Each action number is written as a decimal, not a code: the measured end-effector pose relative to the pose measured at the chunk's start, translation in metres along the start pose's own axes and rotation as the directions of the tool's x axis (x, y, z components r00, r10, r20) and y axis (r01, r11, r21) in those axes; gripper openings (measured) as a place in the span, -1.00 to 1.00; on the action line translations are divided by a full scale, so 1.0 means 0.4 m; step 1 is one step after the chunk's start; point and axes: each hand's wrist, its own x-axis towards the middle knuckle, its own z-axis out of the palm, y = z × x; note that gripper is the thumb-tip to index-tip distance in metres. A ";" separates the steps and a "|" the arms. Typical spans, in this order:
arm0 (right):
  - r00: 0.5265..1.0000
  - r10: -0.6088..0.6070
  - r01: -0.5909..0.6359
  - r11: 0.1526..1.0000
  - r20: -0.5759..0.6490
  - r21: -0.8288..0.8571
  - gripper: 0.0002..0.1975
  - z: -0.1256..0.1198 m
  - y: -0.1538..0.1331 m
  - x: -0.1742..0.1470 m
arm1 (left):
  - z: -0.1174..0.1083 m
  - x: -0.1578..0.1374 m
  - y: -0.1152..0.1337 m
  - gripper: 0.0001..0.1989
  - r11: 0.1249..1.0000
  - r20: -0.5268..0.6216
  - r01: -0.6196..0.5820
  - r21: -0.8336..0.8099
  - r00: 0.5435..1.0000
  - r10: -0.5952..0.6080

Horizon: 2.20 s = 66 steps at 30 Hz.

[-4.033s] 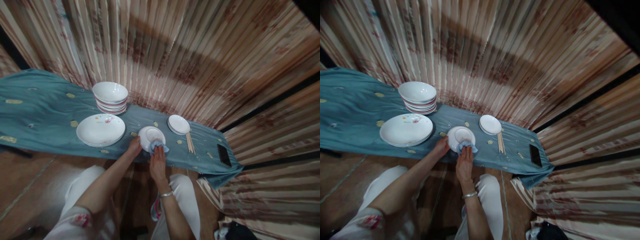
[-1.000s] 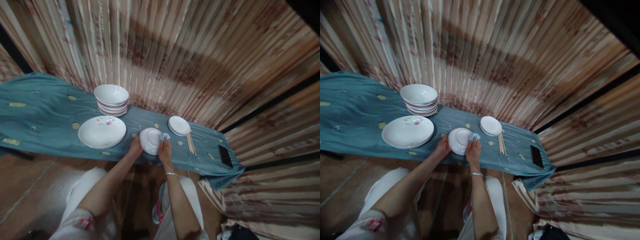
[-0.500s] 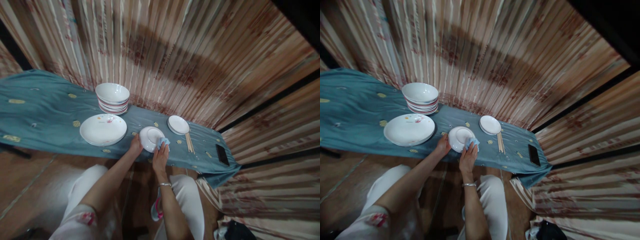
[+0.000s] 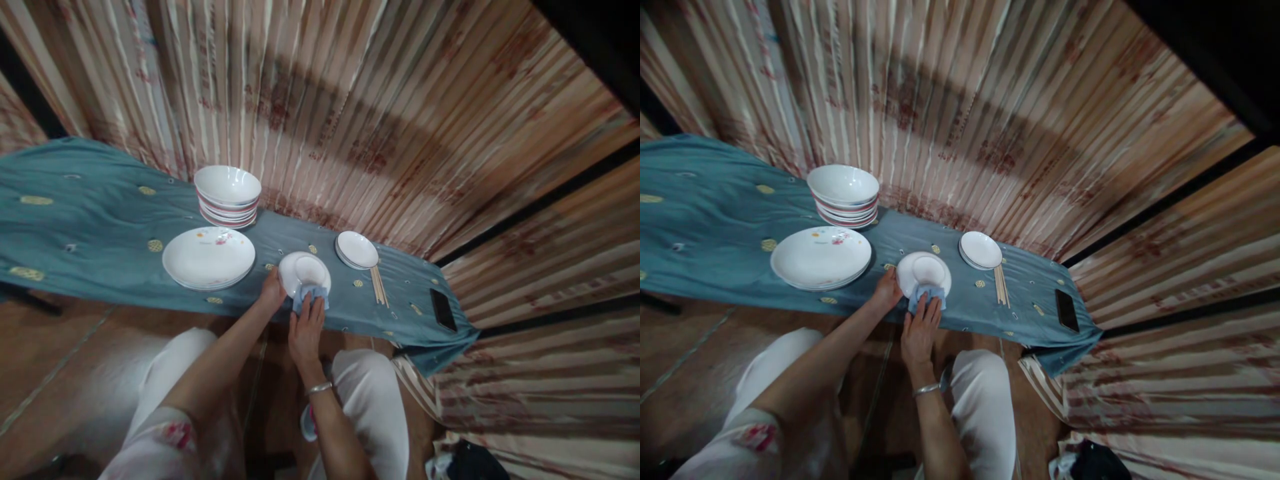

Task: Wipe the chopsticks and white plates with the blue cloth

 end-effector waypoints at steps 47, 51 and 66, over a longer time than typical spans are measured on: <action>0.969 -0.244 0.225 0.923 0.023 0.313 -0.58 -0.055 0.036 0.311 | 0.039 -0.049 0.008 -0.78 0.950 0.154 -0.137 0.280 0.983 0.096; 0.985 -0.163 0.170 0.889 -0.053 0.426 -0.59 -0.076 0.039 0.316 | 0.062 -0.070 0.005 -0.71 0.931 0.208 -0.199 0.306 0.968 0.138; 0.893 0.391 -0.251 0.019 0.224 0.968 -0.66 -0.120 0.146 0.363 | 0.074 -0.140 0.004 -0.78 0.426 0.563 -0.599 0.678 0.796 0.223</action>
